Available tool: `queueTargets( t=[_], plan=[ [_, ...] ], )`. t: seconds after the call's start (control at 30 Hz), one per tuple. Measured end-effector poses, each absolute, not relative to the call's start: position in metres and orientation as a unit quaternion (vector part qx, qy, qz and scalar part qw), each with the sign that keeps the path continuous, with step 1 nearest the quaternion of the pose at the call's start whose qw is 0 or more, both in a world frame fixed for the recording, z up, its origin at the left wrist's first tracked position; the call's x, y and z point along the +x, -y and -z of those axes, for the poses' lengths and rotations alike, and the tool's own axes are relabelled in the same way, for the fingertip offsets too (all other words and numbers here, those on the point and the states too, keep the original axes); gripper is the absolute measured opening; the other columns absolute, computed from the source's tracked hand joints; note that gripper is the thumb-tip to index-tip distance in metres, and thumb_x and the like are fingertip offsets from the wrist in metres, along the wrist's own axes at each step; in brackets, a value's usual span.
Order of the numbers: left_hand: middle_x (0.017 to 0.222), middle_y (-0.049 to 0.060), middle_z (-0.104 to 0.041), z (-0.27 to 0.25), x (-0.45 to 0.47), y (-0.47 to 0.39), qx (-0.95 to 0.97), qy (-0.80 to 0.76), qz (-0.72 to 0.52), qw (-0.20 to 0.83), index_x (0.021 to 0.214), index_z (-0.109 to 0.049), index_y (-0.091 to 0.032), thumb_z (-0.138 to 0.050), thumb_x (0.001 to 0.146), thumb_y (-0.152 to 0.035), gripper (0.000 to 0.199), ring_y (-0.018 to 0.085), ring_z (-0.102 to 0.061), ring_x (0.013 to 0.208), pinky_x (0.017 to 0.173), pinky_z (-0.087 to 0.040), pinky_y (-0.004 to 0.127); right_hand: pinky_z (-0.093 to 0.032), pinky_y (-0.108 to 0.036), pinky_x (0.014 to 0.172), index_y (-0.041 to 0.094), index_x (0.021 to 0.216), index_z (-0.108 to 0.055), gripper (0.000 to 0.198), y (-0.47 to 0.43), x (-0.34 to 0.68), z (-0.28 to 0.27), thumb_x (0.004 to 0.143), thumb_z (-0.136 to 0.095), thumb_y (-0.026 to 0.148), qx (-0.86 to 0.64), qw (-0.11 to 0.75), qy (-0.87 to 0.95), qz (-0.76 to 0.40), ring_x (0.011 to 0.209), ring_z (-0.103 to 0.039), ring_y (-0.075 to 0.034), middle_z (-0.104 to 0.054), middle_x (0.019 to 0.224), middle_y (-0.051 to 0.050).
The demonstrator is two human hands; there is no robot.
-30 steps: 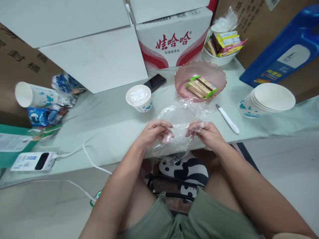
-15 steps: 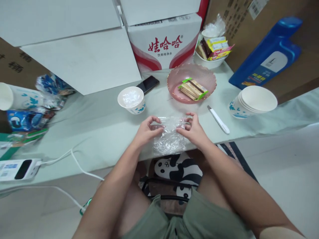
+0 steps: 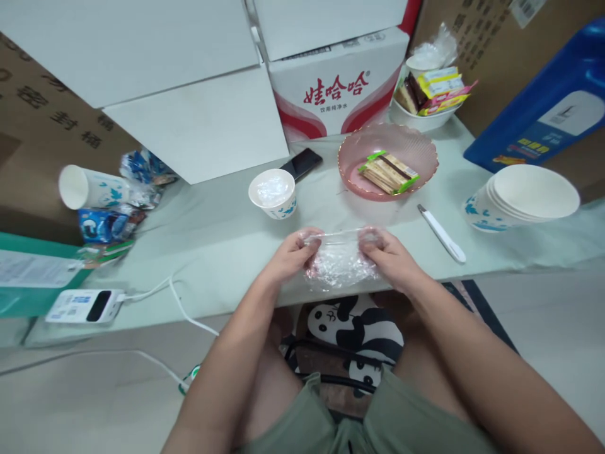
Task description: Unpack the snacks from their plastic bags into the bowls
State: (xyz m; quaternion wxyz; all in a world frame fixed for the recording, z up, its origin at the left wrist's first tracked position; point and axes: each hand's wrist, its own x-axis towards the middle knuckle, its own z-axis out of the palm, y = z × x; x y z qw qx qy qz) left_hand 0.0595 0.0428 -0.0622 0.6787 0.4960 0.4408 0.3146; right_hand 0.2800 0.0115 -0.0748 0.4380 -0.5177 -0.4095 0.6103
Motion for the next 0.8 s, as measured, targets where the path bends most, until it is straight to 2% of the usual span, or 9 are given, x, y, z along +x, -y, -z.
queueTargets(
  t=[0.1, 0.23, 0.37, 0.43, 0.5, 0.57, 0.67, 0.73, 0.8],
  plan=[
    [0.06, -0.002, -0.061, 0.059, 0.052, -0.046, 0.448, -0.406, -0.361, 0.71, 0.076, -0.067, -0.016, -0.079, 0.065, -0.045, 0.033, 0.011, -0.055, 0.046, 0.045, -0.045, 0.024, -0.042, -0.027, 0.055, 0.023, 0.075, -0.065, 0.021, -0.011, 0.28, 0.07, 0.063, -0.075, 0.037, -0.45, 0.485, 0.374, -0.65, 0.058, -0.053, -0.014, -0.061, 0.067, 0.001],
    [0.067, 0.007, -0.064, 0.06, 0.049, -0.05, 0.488, -0.446, -0.331, 0.673, 0.063, -0.066, -0.016, -0.055, 0.077, -0.059, 0.047, 0.017, -0.059, 0.058, 0.054, -0.048, 0.029, -0.047, -0.035, 0.066, 0.02, 0.061, -0.066, 0.039, -0.013, 0.282, 0.068, 0.072, -0.058, 0.057, -0.452, 0.445, 0.454, -0.625, 0.07, -0.059, -0.022, -0.066, 0.074, -0.008],
    [0.086, 0.006, -0.067, 0.064, 0.058, -0.042, 0.603, -0.583, -0.406, 0.364, 0.081, -0.064, -0.02, -0.061, 0.081, -0.038, 0.019, 0.019, -0.062, 0.077, 0.073, -0.052, 0.032, -0.044, -0.033, 0.067, 0.022, 0.082, -0.066, 0.024, -0.013, 0.281, 0.074, 0.069, -0.07, 0.041, -0.616, 0.391, 0.549, -0.408, 0.063, -0.051, -0.017, -0.062, 0.072, 0.0],
    [0.099, 0.008, -0.069, 0.063, 0.068, -0.033, 0.642, -0.571, -0.445, 0.253, 0.092, -0.065, -0.02, -0.063, 0.081, -0.037, 0.02, 0.022, -0.064, 0.095, 0.086, -0.053, 0.037, -0.046, -0.033, 0.071, 0.023, 0.102, -0.063, 0.036, -0.01, 0.277, 0.076, 0.068, -0.071, 0.033, -0.614, 0.425, 0.557, -0.364, 0.068, -0.055, -0.017, -0.064, 0.081, 0.0],
    [0.112, 0.011, -0.071, 0.064, 0.08, -0.026, 0.686, -0.508, -0.426, 0.3, 0.106, -0.067, -0.019, -0.069, 0.08, -0.041, 0.034, 0.026, -0.064, 0.108, 0.094, -0.052, 0.039, -0.049, -0.034, 0.074, 0.025, 0.11, -0.059, 0.044, -0.005, 0.271, 0.076, 0.07, -0.072, 0.033, -0.551, 0.457, 0.558, -0.42, 0.076, -0.061, -0.019, -0.066, 0.088, -0.001],
    [0.118, 0.012, -0.072, 0.065, 0.088, -0.022, 0.691, -0.433, -0.365, 0.449, 0.118, -0.066, -0.018, -0.073, 0.079, -0.046, 0.049, 0.027, -0.066, 0.111, 0.095, -0.052, 0.038, -0.052, -0.033, 0.076, 0.027, 0.115, -0.056, 0.047, -0.002, 0.266, 0.076, 0.072, -0.074, 0.035, -0.463, 0.467, 0.531, -0.534, 0.082, -0.065, -0.019, -0.068, 0.095, -0.002],
    [0.11, 0.011, -0.075, 0.064, 0.083, -0.025, 0.622, -0.41, -0.333, 0.579, 0.115, -0.07, -0.017, -0.069, 0.084, -0.047, 0.043, 0.026, -0.069, 0.101, 0.089, -0.054, 0.037, -0.054, -0.035, 0.083, 0.031, 0.119, -0.053, 0.052, -0.001, 0.263, 0.076, 0.072, -0.073, 0.034, -0.369, 0.486, 0.436, -0.661, 0.091, -0.068, -0.019, -0.071, 0.108, -0.003],
    [0.112, 0.01, -0.072, 0.054, 0.065, -0.03, 0.606, -0.467, -0.398, 0.506, 0.109, -0.074, -0.019, -0.068, 0.085, -0.04, 0.032, 0.025, -0.068, 0.104, 0.092, -0.053, 0.037, -0.053, -0.039, 0.095, 0.03, 0.113, -0.056, 0.047, -0.005, 0.264, 0.079, 0.069, -0.072, 0.032, -0.367, 0.521, 0.381, -0.67, 0.103, -0.069, -0.021, -0.072, 0.11, -0.003],
    [0.114, 0.008, -0.065, 0.032, 0.042, -0.036, 0.617, -0.541, -0.471, 0.324, 0.103, -0.076, -0.022, -0.067, 0.085, -0.032, 0.022, 0.023, -0.064, 0.109, 0.098, -0.05, 0.036, -0.05, -0.041, 0.099, 0.028, 0.103, -0.059, 0.037, -0.011, 0.267, 0.083, 0.068, -0.07, 0.031, -0.403, 0.544, 0.35, -0.647, 0.108, -0.067, -0.022, -0.072, 0.105, -0.003]
  ],
)
